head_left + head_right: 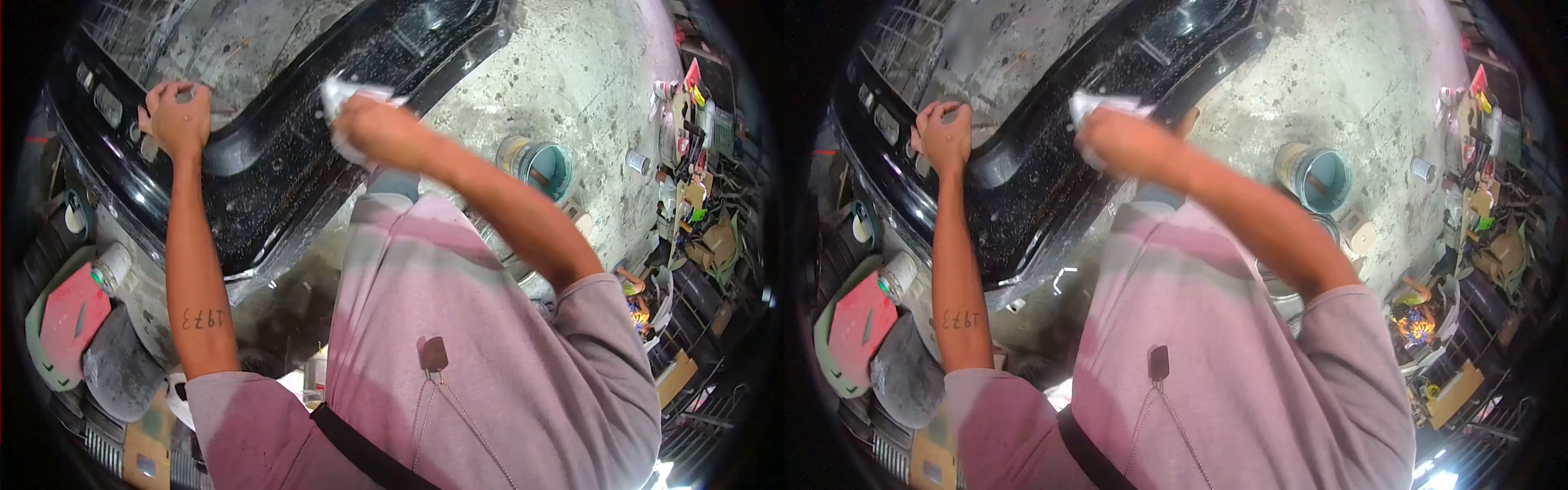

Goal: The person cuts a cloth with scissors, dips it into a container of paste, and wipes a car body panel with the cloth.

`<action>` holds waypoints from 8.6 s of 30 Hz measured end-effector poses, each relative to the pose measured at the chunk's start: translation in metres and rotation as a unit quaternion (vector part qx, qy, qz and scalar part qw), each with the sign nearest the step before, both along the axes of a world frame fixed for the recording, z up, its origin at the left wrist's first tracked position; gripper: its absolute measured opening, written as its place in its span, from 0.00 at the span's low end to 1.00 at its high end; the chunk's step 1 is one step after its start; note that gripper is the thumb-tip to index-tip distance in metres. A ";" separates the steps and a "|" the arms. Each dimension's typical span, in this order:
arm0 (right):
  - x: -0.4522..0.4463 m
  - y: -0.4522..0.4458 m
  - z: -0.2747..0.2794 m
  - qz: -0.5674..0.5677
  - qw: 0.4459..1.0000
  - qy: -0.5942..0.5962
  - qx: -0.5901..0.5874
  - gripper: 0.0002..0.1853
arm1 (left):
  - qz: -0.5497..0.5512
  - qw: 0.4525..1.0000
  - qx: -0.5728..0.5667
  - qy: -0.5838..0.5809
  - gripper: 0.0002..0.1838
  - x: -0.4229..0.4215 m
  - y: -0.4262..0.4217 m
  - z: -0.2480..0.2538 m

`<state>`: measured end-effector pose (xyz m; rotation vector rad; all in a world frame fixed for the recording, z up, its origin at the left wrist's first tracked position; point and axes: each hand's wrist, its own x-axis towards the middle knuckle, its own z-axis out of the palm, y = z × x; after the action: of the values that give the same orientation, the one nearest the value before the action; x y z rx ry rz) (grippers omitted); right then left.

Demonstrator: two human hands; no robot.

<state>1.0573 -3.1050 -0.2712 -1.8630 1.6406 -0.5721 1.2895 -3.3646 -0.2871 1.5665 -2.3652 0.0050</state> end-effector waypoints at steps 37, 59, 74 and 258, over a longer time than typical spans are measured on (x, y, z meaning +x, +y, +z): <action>-0.102 0.000 -0.019 -0.363 0.910 0.201 -0.010 0.32 | 0.003 0.999 0.039 -0.014 0.12 -0.006 0.015 0.020; -0.164 -0.067 -0.037 -0.462 0.880 0.105 -0.008 0.36 | -0.007 0.998 0.038 -0.047 0.11 -0.014 0.019 0.025; -0.217 -0.155 -0.015 -0.490 0.863 -0.098 -0.075 0.35 | 0.012 0.999 0.030 -0.015 0.13 -0.017 0.020 0.025; -0.475 -0.326 -0.033 0.058 0.944 0.203 -0.253 0.19 | 0.484 0.871 0.047 -0.064 0.48 -0.056 0.073 -0.002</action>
<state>0.5822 -3.4306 -0.3042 -2.5773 1.7312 -0.6324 1.2334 -3.2916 -0.2891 2.6806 -1.4094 0.2174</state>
